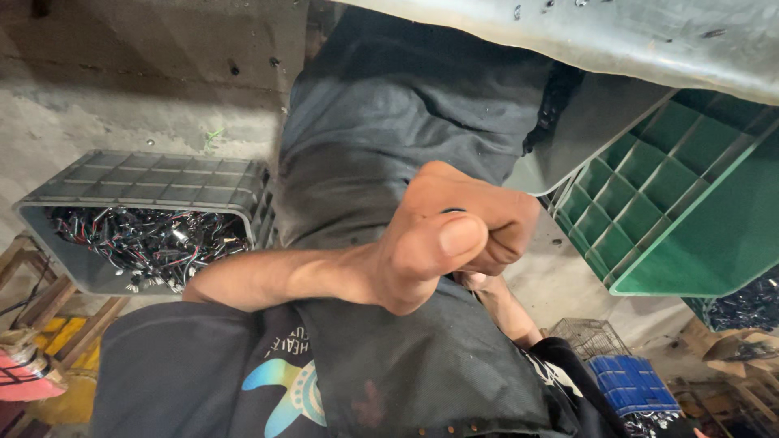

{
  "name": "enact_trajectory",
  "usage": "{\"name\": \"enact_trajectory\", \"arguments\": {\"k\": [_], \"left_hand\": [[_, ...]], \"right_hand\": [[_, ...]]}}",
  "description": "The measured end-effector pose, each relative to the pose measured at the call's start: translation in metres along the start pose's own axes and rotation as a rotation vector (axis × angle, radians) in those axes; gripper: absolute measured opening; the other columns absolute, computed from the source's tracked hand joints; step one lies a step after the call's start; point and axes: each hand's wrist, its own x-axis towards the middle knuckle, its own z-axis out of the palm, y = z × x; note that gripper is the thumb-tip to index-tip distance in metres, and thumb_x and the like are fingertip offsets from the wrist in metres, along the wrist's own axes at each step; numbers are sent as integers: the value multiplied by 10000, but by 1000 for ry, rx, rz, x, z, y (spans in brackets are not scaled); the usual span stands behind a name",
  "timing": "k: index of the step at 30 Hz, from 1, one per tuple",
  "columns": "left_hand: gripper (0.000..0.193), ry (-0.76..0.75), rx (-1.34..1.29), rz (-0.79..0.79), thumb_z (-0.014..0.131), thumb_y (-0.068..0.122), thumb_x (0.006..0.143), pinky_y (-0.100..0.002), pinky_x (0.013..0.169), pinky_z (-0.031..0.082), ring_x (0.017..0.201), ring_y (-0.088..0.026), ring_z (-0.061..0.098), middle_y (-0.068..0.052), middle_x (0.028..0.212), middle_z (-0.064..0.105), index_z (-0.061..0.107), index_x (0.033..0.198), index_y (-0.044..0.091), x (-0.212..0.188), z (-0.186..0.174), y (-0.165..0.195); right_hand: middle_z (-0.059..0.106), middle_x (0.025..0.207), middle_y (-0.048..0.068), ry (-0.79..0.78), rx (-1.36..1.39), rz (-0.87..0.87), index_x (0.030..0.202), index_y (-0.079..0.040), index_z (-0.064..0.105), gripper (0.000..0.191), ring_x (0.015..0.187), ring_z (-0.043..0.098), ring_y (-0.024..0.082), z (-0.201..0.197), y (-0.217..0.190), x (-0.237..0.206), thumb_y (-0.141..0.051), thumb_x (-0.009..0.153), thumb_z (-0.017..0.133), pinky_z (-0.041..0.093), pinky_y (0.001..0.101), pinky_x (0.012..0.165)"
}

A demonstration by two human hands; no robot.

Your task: The person sits at a workbench covered with piles of lock cylinder components and uses a cylindrical hand tool to press into black cylindrical lock parts, working on them one at a time. They then sort and gather the processed parts into separate piles on the bench and into bins.

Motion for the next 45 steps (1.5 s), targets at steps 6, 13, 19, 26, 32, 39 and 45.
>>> {"name": "enact_trajectory", "arguments": {"k": [6, 13, 19, 26, 32, 39, 45], "left_hand": [[583, 66, -29, 38, 403, 493, 1077, -257, 467, 302, 481, -94, 378, -12, 587, 380, 419, 722, 31, -2, 4, -6], [474, -28, 185, 112, 399, 397, 1110, -292, 556, 367, 581, -126, 472, -34, 683, 451, 478, 832, 22, -2, 0, -12], [456, -15, 53, -243, 443, 322, 1046, -304, 480, 302, 548, -102, 396, 0, 611, 331, 366, 694, 42, 3, -3, -10], [606, 17, -57, 55, 413, 503, 1101, -292, 515, 279, 529, -106, 385, -36, 629, 417, 460, 766, 0, -6, -6, 10], [588, -27, -69, 107, 428, 510, 1103, -270, 511, 355, 575, -183, 578, -61, 668, 435, 465, 806, 3, -10, -8, 14], [207, 47, 612, 590, 775, 112, 920, -272, 569, 476, 633, -130, 593, -34, 701, 587, 632, 824, -3, -7, -31, 16], [253, 267, 1000, 191, 842, 88, 875, -268, 676, 487, 739, -146, 589, -40, 857, 605, 696, 1077, 45, 5, -25, 2]], "right_hand": [[585, 1131, 70, 19, -14, -6, 1340, -47, 544, 426, 1026, 548, 187, 5, -6, 6, -283, 989, 491, 467, 329, 876], [578, 1081, 57, 26, -65, -39, 1326, -53, 534, 422, 976, 542, 169, 5, -3, 18, -334, 1014, 493, 465, 317, 844], [572, 1037, 45, 19, -59, -51, 1315, -58, 525, 425, 932, 537, 153, 3, 2, 22, -377, 1036, 494, 464, 307, 817], [565, 986, 31, 81, -25, -67, 1302, -64, 515, 437, 882, 531, 135, -1, -5, 19, -428, 1061, 496, 462, 295, 785], [559, 942, 19, 180, 21, -119, 1291, -69, 507, 454, 839, 526, 119, 9, -22, 41, -472, 1083, 498, 461, 285, 757], [509, 797, -7, 328, 744, -430, 1295, -100, 512, 478, 642, 472, 75, 31, -107, 123, -540, 1118, 454, 423, 234, 616], [478, 825, -15, 439, 932, -536, 1290, -123, 483, 446, 697, 473, 123, 26, -180, 171, -530, 1113, 439, 409, 278, 683]]}}
